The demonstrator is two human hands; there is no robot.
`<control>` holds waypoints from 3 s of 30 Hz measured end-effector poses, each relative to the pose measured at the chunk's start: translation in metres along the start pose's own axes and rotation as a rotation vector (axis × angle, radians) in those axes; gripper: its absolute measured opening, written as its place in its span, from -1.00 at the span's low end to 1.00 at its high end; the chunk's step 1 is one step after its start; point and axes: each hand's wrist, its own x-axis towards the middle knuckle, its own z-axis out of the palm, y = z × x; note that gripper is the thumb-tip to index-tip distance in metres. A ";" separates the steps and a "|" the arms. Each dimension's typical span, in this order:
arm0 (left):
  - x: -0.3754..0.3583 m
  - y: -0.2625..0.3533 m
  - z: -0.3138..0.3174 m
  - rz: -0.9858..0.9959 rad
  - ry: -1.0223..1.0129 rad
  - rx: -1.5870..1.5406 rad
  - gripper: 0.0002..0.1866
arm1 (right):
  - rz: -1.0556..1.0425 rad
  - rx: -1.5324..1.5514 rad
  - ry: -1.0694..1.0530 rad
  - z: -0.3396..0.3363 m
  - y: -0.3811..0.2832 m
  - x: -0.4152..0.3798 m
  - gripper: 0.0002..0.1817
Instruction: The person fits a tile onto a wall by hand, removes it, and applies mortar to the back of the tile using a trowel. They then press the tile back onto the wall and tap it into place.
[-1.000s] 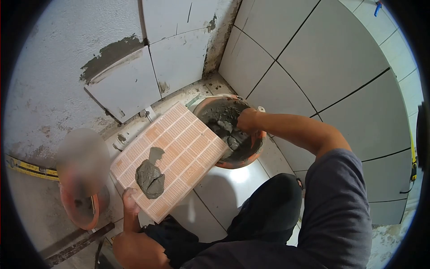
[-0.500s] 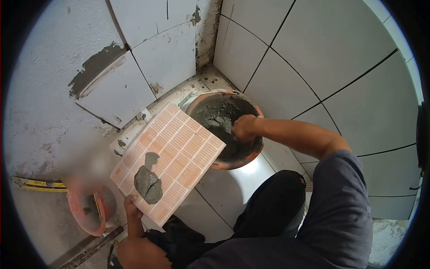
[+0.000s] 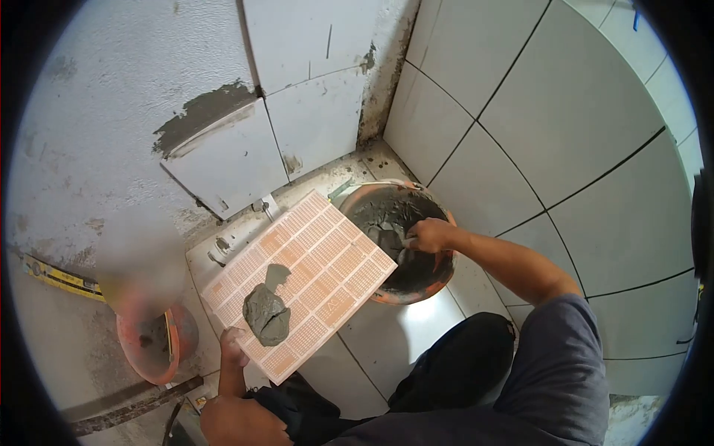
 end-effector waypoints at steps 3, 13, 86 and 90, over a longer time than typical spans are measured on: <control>0.000 0.001 0.006 0.009 0.026 -0.016 -0.48 | -0.003 0.077 0.089 -0.008 0.005 -0.013 -0.56; 0.003 -0.004 -0.012 -0.012 0.054 -0.054 -0.46 | 0.103 0.151 0.177 -0.030 0.006 -0.074 -0.57; 0.001 -0.011 -0.010 -0.047 0.063 -0.004 -0.75 | -0.244 0.018 0.317 -0.053 -0.124 -0.078 -0.67; 0.001 -0.017 -0.023 -0.026 0.019 -0.022 -0.75 | -0.379 0.453 0.227 -0.031 -0.084 -0.077 -0.62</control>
